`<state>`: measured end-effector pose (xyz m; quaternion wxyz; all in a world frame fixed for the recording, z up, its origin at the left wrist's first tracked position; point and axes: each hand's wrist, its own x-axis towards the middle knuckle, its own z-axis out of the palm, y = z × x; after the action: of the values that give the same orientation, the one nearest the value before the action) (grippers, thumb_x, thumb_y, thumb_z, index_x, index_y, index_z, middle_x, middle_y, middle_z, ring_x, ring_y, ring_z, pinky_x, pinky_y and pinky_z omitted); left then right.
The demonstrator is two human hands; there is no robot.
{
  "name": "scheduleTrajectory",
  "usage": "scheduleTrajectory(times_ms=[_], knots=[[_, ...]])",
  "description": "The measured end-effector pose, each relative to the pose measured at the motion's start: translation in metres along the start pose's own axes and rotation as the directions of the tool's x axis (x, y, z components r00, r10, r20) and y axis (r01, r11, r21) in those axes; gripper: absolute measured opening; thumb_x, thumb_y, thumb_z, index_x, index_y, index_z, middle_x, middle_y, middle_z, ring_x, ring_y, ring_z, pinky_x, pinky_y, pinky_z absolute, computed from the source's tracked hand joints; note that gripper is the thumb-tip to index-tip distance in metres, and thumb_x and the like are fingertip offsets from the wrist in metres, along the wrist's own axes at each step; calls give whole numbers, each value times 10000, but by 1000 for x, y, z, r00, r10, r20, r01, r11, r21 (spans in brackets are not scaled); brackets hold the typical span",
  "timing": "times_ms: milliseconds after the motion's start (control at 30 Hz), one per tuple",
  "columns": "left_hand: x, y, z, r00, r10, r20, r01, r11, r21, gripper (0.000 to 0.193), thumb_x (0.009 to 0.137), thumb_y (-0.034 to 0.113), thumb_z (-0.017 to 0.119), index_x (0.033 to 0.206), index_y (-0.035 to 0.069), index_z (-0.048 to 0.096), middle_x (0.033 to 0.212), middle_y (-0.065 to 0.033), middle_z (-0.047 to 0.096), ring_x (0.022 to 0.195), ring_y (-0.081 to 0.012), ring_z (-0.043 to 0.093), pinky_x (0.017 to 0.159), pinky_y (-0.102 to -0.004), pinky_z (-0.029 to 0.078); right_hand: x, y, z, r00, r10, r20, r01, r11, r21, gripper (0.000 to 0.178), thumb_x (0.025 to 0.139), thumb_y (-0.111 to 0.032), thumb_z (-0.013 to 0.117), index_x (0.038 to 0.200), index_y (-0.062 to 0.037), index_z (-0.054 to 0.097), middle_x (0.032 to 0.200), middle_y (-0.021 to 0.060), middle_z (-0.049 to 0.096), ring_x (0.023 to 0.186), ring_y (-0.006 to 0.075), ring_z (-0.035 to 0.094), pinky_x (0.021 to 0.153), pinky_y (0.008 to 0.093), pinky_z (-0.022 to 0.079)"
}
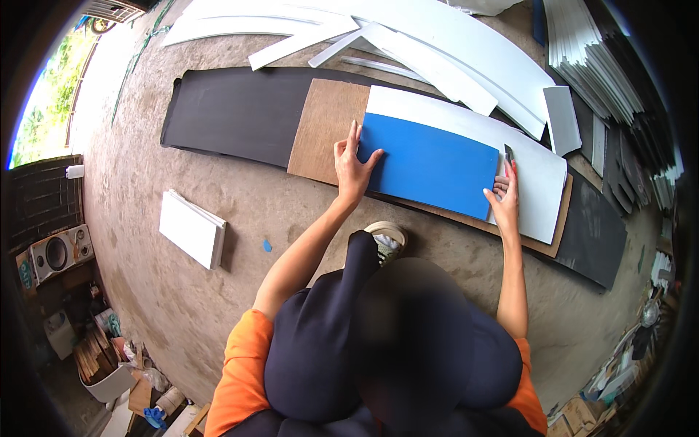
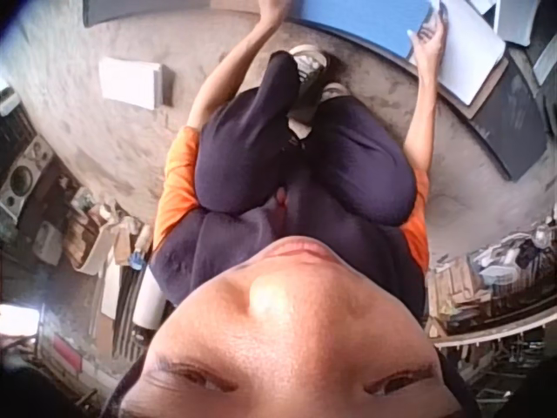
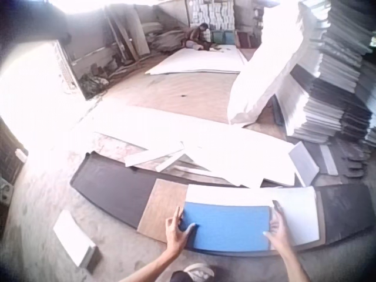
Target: The person sits on the floor and uses a red utility knife to cut white sheets of material. They use a blue rectangular template to guide the cuts, repeatedly aligning the template and slicing along its edges to produce smaller rectangular pieces.
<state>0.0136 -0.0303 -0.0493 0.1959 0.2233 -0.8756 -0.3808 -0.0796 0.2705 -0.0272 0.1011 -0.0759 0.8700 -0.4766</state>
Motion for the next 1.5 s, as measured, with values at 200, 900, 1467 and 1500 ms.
scheduleTrajectory(times_ms=[200, 900, 1467, 1500], knots=[[-2, 15, -2, 994, 79, 72, -92, 973, 213, 617, 749, 163, 644, 1308, 205, 386, 1213, -80, 480, 955, -253, 426, 894, -393, 339, -1, 11, -1, 999, -43, -3, 43, 999, 5, 796, 684, 61, 648, 1355, -140, 269, 1012, 118, 484, 850, 187, 527, 746, 296, 482], [9, 164, 70, 517, 77, 852, -811, 362, 459, 645, 802, 511, 516, 1351, 292, 259, 995, -186, 450, 841, -345, 541, 602, -388, 516, 17, 16, -25, 989, -50, -138, -12, 908, -418, 426, 761, -69, 570, 1155, -6, 421, 981, 257, 478, 883, 381, 520, 772, 448, 437], [-19, 142, 120, 672, 520, 527, -670, 730, 134, 621, 761, 292, 509, 1300, 36, 337, 1323, -138, 335, 1267, -318, 243, 1036, -503, 163, 16, -16, -5, 995, 83, -47, -95, 850, -519, 240, 889, -183, 415, 992, 33, 432, 638, 204, 603, 628, 335, 628, 520, 390, 513], [-19, 141, 119, 673, 507, 539, -673, 722, 162, 630, 767, 307, 496, 1313, 45, 322, 1333, -130, 327, 1275, -312, 233, 1039, -505, 155, 18, -18, -5, 994, 104, -32, -106, 869, -483, 250, 895, -190, 401, 998, 37, 423, 637, 220, 595, 638, 357, 620, 535, 409, 507]])
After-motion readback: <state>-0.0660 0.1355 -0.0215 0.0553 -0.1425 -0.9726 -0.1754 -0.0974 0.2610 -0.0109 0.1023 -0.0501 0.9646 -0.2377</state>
